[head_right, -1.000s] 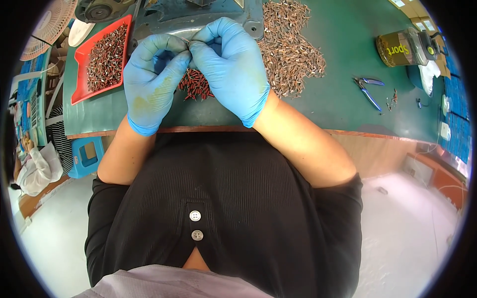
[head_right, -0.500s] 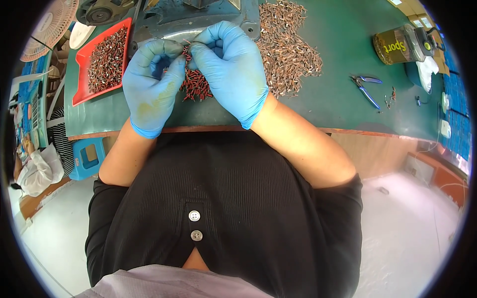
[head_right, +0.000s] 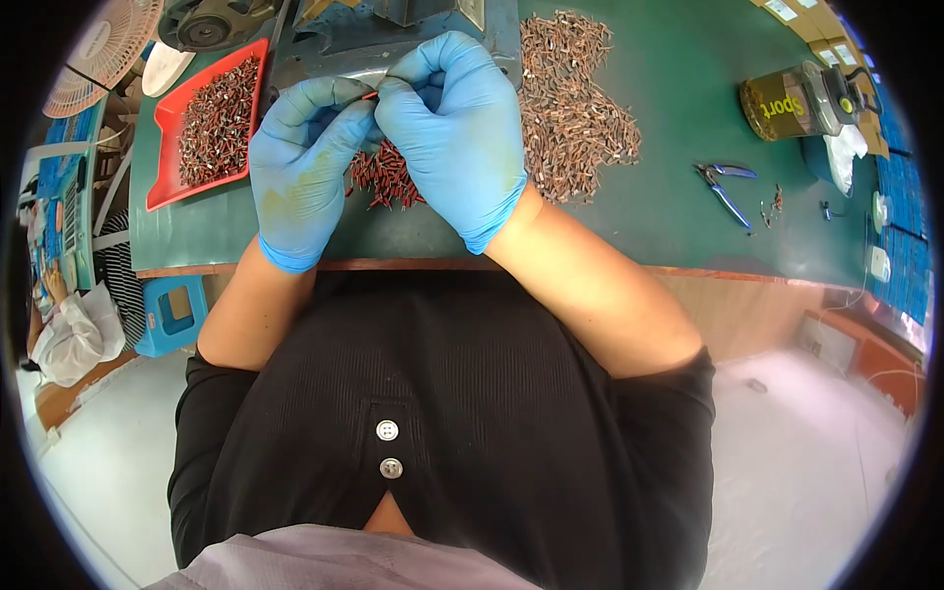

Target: The person inspects and sorts small red industrial components by hand at a workbench, placing them into bins and cardboard boxes.

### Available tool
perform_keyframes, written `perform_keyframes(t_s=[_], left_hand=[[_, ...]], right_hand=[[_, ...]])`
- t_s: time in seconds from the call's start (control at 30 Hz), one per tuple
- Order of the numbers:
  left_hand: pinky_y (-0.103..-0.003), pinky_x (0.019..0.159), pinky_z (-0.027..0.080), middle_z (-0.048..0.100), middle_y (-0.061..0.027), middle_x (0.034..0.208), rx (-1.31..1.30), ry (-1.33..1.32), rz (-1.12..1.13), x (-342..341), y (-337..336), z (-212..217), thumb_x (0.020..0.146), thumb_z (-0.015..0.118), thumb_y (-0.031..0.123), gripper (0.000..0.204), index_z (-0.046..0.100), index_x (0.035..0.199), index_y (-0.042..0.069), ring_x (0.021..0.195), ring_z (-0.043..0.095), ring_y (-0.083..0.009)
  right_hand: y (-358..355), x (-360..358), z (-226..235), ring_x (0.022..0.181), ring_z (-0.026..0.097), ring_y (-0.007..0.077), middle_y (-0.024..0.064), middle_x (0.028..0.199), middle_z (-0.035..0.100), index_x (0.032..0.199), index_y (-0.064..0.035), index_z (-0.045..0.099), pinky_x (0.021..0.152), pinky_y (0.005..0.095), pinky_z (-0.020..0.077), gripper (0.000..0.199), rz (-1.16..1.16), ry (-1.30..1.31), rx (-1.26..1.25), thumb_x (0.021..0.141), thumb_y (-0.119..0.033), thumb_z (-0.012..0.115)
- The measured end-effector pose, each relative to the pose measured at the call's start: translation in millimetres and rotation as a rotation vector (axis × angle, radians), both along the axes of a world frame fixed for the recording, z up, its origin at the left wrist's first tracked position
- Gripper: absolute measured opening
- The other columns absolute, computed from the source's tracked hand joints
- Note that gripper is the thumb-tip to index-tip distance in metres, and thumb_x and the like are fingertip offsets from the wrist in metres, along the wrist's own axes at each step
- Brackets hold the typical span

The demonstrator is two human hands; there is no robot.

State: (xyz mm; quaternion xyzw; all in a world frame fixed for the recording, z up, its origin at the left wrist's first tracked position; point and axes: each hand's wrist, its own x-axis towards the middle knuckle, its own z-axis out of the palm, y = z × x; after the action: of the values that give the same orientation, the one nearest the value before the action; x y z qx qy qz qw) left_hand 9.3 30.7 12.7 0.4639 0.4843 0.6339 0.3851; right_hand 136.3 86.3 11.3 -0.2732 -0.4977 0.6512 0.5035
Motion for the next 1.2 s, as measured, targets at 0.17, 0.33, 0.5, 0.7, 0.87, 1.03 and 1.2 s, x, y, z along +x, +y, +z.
perform_keyframes(t_s=[0.17,0.33,0.5,0.7,0.87,1.03,1.2], left_hand=[[-0.022,0.067,0.049,0.065,-0.0069,0.092,-0.070,-0.043,-0.015,-13,13,9,0.085,0.067,0.003,0.015,0.064,0.099,-0.003,0.076,0.060,-0.0092],[-0.022,0.065,0.048,0.067,-0.0050,0.085,0.222,0.386,0.234,-34,55,18,0.082,0.070,0.006,0.011,0.067,0.089,-0.002,0.074,0.061,-0.0087],[-0.019,0.063,0.045,0.065,-0.0018,0.080,0.472,0.487,0.402,-36,102,21,0.080,0.071,0.000,0.011,0.069,0.090,-0.001,0.069,0.056,-0.0046],[-0.019,0.051,0.040,0.061,-0.0026,0.069,0.568,0.732,0.558,-35,124,17,0.074,0.074,-0.001,0.012,0.071,0.085,0.001,0.054,0.048,-0.0049],[-0.019,0.051,0.040,0.060,-0.0021,0.068,0.621,0.679,0.589,-34,131,10,0.074,0.074,-0.002,0.012,0.071,0.085,0.001,0.054,0.048,-0.0048],[-0.019,0.052,0.041,0.061,-0.0025,0.068,0.613,0.706,0.597,-35,134,8,0.074,0.073,-0.003,0.012,0.071,0.086,0.001,0.055,0.049,-0.0052],[-0.020,0.052,0.042,0.061,-0.0031,0.069,0.630,0.701,0.588,-35,135,8,0.074,0.073,-0.003,0.013,0.071,0.087,0.001,0.056,0.051,-0.0059]], right_hand=[[13,-7,10,0.070,0.059,0.0087,0.0062,0.081,0.061,0.093,0.0016,0.054,0.065,0.0218,0.0490,0.008,0.015,-0.031,-0.005,0.088,-0.002,0.059],[49,-24,22,0.074,0.060,0.0108,0.0070,0.085,0.064,0.096,0.0015,0.059,0.070,0.0232,0.0483,0.012,-0.086,-0.141,0.079,0.090,-0.009,0.060],[88,-48,26,0.064,0.053,0.0071,0.0033,0.073,0.060,0.084,0.0006,0.058,0.060,0.0220,0.0451,0.005,-0.262,-0.242,0.235,0.087,-0.003,0.059],[98,-60,31,0.062,0.053,0.0081,0.0042,0.071,0.060,0.081,0.0008,0.057,0.059,0.0229,0.0455,0.008,-0.392,-0.274,0.338,0.084,-0.004,0.063],[96,-60,35,0.060,0.054,0.0087,0.0051,0.068,0.060,0.077,0.0012,0.057,0.057,0.0234,0.0457,0.010,-0.424,-0.279,0.314,0.082,-0.004,0.065],[97,-60,36,0.060,0.054,0.0081,0.0050,0.068,0.060,0.077,0.0012,0.057,0.057,0.0232,0.0455,0.010,-0.417,-0.311,0.306,0.082,-0.004,0.064],[98,-60,35,0.060,0.053,0.0072,0.0045,0.067,0.059,0.077,0.0011,0.057,0.056,0.0229,0.0451,0.011,-0.391,-0.266,0.273,0.082,-0.004,0.064]])
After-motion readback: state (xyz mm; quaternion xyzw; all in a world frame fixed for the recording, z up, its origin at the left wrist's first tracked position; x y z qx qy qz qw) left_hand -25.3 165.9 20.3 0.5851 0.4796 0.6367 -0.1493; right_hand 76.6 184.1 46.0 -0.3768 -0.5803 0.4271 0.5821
